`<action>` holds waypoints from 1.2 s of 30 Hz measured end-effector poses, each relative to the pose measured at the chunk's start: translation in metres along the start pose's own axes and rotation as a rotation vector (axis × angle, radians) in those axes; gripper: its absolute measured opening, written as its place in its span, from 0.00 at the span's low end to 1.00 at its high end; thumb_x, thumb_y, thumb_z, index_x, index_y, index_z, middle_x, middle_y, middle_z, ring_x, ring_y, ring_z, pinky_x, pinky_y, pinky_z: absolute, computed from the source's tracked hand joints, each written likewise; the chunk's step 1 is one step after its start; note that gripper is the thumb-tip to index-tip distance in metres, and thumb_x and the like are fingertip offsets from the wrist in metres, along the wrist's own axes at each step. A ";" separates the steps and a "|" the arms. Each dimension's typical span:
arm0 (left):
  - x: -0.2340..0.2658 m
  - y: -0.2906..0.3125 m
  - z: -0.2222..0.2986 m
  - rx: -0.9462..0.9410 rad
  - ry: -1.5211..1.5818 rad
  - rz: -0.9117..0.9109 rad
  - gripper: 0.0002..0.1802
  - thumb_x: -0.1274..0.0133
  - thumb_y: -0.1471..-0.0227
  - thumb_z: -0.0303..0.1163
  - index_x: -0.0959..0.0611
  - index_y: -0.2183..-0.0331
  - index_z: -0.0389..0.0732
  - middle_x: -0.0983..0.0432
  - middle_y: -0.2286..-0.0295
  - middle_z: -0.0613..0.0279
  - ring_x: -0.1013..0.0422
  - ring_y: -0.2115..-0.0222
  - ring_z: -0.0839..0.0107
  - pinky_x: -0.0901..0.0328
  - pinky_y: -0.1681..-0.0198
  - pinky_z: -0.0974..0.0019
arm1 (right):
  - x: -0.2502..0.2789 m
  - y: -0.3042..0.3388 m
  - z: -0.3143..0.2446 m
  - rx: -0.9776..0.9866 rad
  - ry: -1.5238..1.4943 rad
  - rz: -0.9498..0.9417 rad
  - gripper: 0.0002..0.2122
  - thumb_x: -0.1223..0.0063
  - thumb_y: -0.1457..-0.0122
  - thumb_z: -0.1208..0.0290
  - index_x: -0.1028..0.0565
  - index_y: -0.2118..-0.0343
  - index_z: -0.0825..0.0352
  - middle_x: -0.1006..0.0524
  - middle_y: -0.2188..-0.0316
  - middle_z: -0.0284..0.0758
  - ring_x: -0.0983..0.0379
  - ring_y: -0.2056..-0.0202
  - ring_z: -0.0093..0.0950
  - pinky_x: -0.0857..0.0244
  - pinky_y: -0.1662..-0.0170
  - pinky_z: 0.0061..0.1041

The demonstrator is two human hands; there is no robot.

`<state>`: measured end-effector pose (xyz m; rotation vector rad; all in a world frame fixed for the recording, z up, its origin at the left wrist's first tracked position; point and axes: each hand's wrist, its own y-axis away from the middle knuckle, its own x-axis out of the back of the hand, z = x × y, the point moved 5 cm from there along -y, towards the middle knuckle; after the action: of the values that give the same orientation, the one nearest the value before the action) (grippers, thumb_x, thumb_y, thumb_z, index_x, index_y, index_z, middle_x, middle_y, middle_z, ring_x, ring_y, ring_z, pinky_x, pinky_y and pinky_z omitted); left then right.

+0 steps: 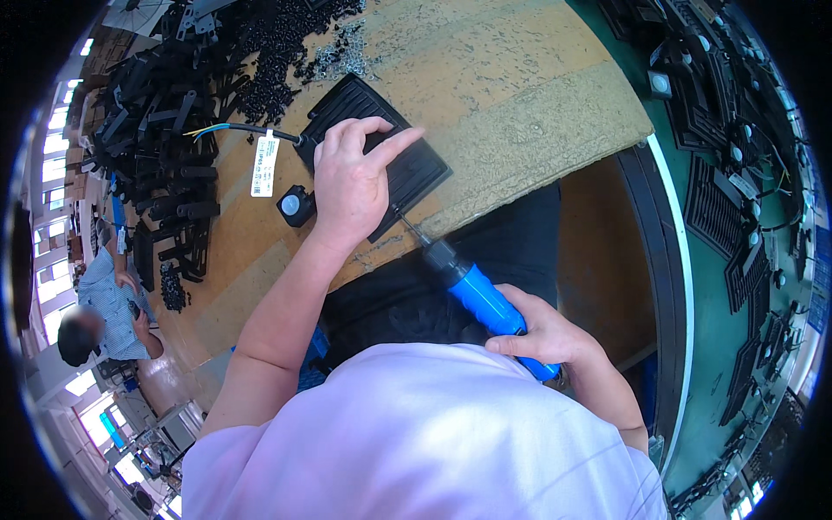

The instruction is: Assemble small electronic lights or sensors by attaching parts using an electric screwdriver.

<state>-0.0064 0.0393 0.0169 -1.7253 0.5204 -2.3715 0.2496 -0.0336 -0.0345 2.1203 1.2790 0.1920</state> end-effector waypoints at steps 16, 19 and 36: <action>0.001 0.002 -0.005 -0.005 0.042 0.023 0.30 0.51 0.60 0.17 0.19 0.52 0.49 0.28 0.63 0.64 0.33 0.58 0.61 0.40 0.57 0.58 | -0.004 -0.007 -0.001 -0.089 -0.206 -0.120 0.32 0.34 0.51 0.58 0.34 0.47 0.69 0.28 0.62 0.35 0.32 0.59 0.26 0.38 0.52 0.27; 0.001 -0.002 -0.009 -0.004 0.038 0.039 0.30 0.52 0.59 0.16 0.19 0.52 0.49 0.28 0.63 0.63 0.33 0.58 0.61 0.40 0.57 0.58 | -0.005 -0.011 0.000 -0.084 -0.326 -0.139 0.31 0.33 0.52 0.60 0.34 0.47 0.69 0.27 0.66 0.33 0.31 0.62 0.22 0.38 0.53 0.23; 0.011 0.010 -0.012 0.054 0.141 0.167 0.24 0.49 0.57 0.20 0.22 0.54 0.41 0.28 0.62 0.57 0.33 0.58 0.56 0.39 0.53 0.56 | -0.003 0.023 -0.030 -0.074 0.119 0.092 0.31 0.33 0.52 0.65 0.35 0.48 0.71 0.28 0.68 0.37 0.28 0.71 0.23 0.31 0.66 0.24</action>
<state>-0.0217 0.0286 0.0201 -1.4400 0.5899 -2.3756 0.2518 -0.0303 0.0028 2.1323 1.2227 0.4049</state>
